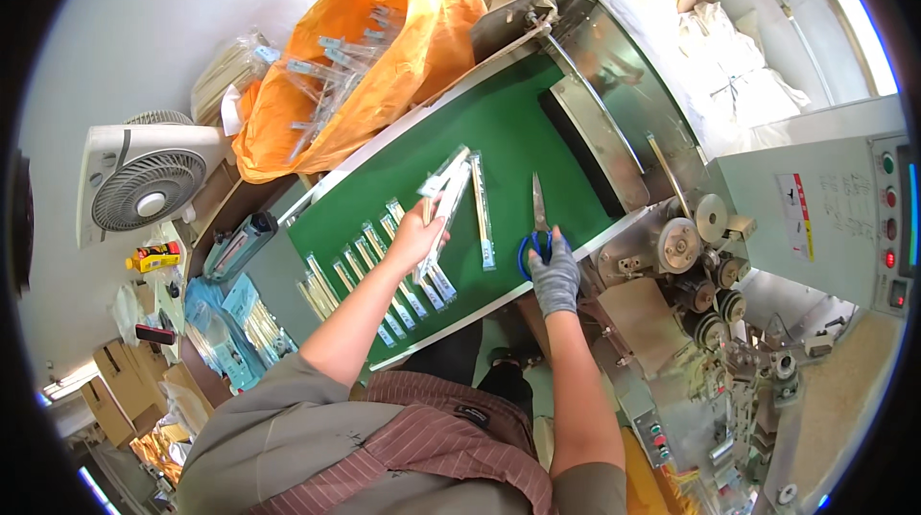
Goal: Packaging bundles of wooden sticks into plastic bags and placing them into a cardboard shipping box on a factory floor.
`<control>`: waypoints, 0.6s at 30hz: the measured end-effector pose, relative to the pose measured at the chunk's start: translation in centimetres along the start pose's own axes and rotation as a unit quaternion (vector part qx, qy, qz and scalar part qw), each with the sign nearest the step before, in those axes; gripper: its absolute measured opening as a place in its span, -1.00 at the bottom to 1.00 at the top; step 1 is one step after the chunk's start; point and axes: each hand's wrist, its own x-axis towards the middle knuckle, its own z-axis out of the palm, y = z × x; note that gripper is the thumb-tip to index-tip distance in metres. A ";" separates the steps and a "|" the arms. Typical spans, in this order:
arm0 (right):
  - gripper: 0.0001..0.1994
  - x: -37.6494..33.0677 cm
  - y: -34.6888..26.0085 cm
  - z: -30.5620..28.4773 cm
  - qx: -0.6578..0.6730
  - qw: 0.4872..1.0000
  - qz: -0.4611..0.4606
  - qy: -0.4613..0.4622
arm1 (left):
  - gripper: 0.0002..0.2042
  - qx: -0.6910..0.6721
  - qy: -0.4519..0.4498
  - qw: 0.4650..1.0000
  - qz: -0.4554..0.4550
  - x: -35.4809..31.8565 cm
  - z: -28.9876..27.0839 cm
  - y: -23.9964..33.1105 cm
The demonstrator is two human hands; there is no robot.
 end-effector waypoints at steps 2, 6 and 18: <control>-0.28 1.1 -7.9 -0.6 -0.102 0.982 -0.159 0.017 | -0.59 -0.155 -0.105 0.981 -0.047 -1.6 -2.3 0.3; -0.42 1.0 -19.9 -1.6 -0.155 0.886 -0.437 -0.003 | -0.59 -0.116 -0.264 0.956 -0.045 -5.3 -4.8 2.7; -0.54 15.3 -13.5 -9.6 0.012 0.998 0.025 0.049 | -0.75 -0.310 -0.247 0.898 -0.193 -14.0 -8.1 3.8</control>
